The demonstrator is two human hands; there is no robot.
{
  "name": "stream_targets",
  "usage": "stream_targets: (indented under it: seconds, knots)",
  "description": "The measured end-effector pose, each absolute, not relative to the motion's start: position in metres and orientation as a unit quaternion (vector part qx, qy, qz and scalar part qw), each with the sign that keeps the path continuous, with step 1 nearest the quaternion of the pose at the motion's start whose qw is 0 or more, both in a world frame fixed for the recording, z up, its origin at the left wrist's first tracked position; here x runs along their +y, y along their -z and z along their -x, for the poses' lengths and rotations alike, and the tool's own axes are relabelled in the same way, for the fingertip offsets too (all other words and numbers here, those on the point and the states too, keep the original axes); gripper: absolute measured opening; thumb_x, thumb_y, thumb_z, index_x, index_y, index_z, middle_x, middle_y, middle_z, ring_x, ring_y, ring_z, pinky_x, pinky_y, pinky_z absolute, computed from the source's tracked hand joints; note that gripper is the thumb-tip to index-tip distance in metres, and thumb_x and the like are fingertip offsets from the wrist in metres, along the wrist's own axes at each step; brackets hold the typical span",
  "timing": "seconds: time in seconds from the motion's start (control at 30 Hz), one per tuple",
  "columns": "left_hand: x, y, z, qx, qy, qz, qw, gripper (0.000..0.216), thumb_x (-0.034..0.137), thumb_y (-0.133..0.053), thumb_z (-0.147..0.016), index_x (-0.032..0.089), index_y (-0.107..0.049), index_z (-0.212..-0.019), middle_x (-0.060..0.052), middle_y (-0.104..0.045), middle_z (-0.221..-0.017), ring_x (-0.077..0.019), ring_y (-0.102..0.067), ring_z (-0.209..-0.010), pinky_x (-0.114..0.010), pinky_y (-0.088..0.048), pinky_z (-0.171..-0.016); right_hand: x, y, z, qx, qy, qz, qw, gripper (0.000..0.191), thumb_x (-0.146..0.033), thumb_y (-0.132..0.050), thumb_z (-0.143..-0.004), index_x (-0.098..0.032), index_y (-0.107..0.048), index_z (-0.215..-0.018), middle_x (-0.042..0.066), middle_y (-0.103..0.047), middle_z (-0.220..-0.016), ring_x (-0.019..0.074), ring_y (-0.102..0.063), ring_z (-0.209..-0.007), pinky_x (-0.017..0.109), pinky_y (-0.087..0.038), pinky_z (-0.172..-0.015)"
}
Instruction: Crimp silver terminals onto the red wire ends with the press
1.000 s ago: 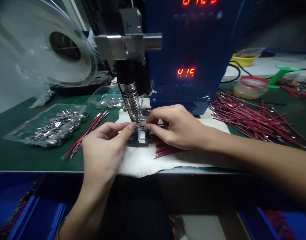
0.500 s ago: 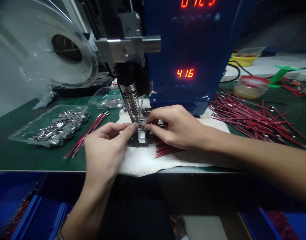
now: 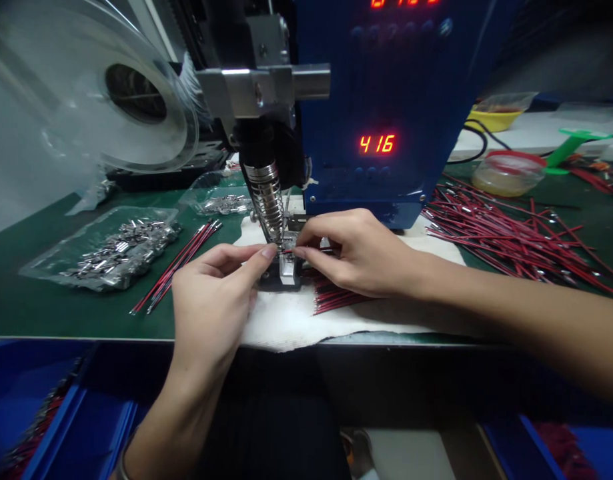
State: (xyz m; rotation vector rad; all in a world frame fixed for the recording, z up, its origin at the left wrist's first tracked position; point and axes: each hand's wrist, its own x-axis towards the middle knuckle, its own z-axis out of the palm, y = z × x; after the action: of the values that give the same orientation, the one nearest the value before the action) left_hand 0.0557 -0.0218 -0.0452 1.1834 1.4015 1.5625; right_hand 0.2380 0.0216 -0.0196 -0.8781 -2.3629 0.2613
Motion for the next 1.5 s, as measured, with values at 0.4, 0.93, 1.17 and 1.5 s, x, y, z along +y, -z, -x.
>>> stream_targets:
  seconds: [0.4,0.93,1.17,1.5]
  knots:
    - [-0.0216,0.0442,-0.0565,0.535,-0.604,-0.465,0.364,0.017,0.032,-0.079,-0.071,0.016,-0.074,-0.073,0.001,-0.06,-0.057,-0.0043,-0.036,-0.042,-0.019,-0.032,-0.043,0.0214,0.019,-0.2389,-0.891,-0.09,0.325,0.304,0.014,-0.028,-0.056,-0.091,-0.02,-0.067,-0.089,0.002,-0.068,-0.078,0.012,-0.055,-0.059,0.027,-0.041,-0.055]
    - [-0.021,0.0448,-0.0564,0.546,-0.597,-0.475,0.346,0.018,0.033,-0.078,-0.072,0.016,-0.074,-0.075,0.001,-0.055,-0.053,-0.0055,-0.038,-0.042,-0.019,-0.027,-0.039,0.0222,0.0206,-0.2357,-0.881,-0.079,0.327,0.332,0.012,-0.023,-0.06,-0.089,-0.015,-0.068,-0.086,0.002,-0.067,-0.073,0.0105,-0.053,-0.059,0.025,-0.039,-0.057]
    - [-0.0204,0.0446,-0.0558,0.549,-0.592,-0.48,0.343,0.018,0.033,-0.077,-0.072,0.016,-0.074,-0.075,0.001,-0.056,-0.053,-0.0052,-0.039,-0.041,-0.018,-0.028,-0.039,0.0219,0.0212,-0.2341,-0.873,-0.094,0.343,0.333,0.012,-0.023,-0.061,-0.088,-0.014,-0.069,-0.085,0.001,-0.067,-0.073,0.0088,-0.051,-0.055,0.025,-0.04,-0.057]
    - [-0.0208,0.0422,-0.0565,0.552,-0.593,-0.475,0.344,0.017,0.032,-0.078,-0.072,0.016,-0.073,-0.073,0.003,-0.054,-0.05,-0.0044,-0.037,-0.04,-0.018,-0.026,-0.038,0.0201,0.0205,-0.2342,-0.87,-0.103,0.361,0.32,0.011,-0.023,-0.06,-0.089,-0.015,-0.068,-0.087,-0.001,-0.065,-0.071,0.0059,-0.045,-0.049,0.022,-0.037,-0.052]
